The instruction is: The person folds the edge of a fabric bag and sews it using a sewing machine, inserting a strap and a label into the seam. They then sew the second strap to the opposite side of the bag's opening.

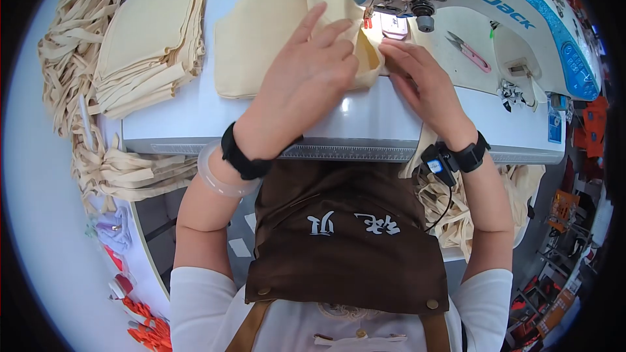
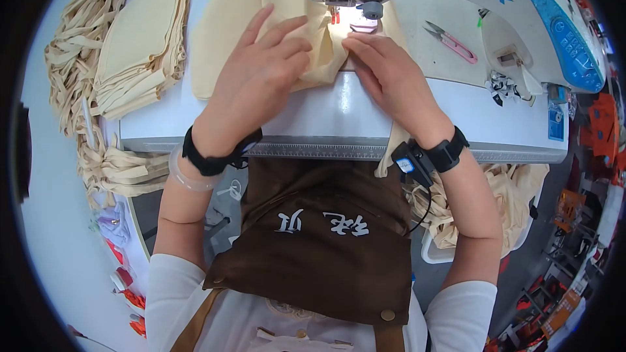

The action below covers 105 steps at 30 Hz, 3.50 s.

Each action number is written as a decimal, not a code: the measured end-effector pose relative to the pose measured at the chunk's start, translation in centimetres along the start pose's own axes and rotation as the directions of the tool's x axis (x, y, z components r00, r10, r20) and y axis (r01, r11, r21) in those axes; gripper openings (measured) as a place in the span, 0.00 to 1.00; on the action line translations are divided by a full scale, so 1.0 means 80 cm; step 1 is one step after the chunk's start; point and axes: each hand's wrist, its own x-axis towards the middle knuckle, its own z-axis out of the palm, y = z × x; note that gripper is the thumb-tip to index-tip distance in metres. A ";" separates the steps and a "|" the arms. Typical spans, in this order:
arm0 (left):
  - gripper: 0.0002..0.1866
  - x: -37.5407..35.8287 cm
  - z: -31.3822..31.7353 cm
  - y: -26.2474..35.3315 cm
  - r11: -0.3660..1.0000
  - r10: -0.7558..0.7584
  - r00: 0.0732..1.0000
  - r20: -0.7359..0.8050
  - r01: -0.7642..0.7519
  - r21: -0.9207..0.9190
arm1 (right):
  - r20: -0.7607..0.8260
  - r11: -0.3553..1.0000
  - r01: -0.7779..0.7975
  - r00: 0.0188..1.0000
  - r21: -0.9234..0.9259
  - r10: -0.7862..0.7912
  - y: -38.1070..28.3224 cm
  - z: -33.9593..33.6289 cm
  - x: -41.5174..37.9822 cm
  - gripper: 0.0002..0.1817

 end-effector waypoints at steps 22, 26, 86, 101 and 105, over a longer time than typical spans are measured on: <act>0.08 -0.042 0.036 0.070 0.970 -0.120 0.992 -0.046 0.107 -0.217 | -0.108 0.997 0.001 0.994 0.079 0.007 -0.053 0.014 -0.059 0.16; 0.11 -0.045 0.035 0.084 0.961 -0.151 0.987 -0.046 0.136 -0.240 | -0.219 0.984 -0.113 0.966 0.137 0.141 -0.066 0.014 -0.066 0.20; 0.18 -0.059 0.019 0.090 0.944 -0.286 0.958 0.015 0.284 -0.169 | 0.057 0.959 0.106 0.994 -0.263 -0.095 -0.054 0.021 -0.065 0.25; 0.11 -0.042 0.033 0.072 0.989 -0.100 0.995 0.011 0.100 -0.109 | 0.062 0.975 0.136 0.990 -0.178 -0.127 -0.039 0.007 -0.062 0.19; 0.15 -0.042 0.034 0.082 0.974 -0.164 0.986 0.019 0.165 -0.157 | 0.050 0.980 0.131 0.991 -0.150 -0.125 -0.039 0.006 -0.064 0.24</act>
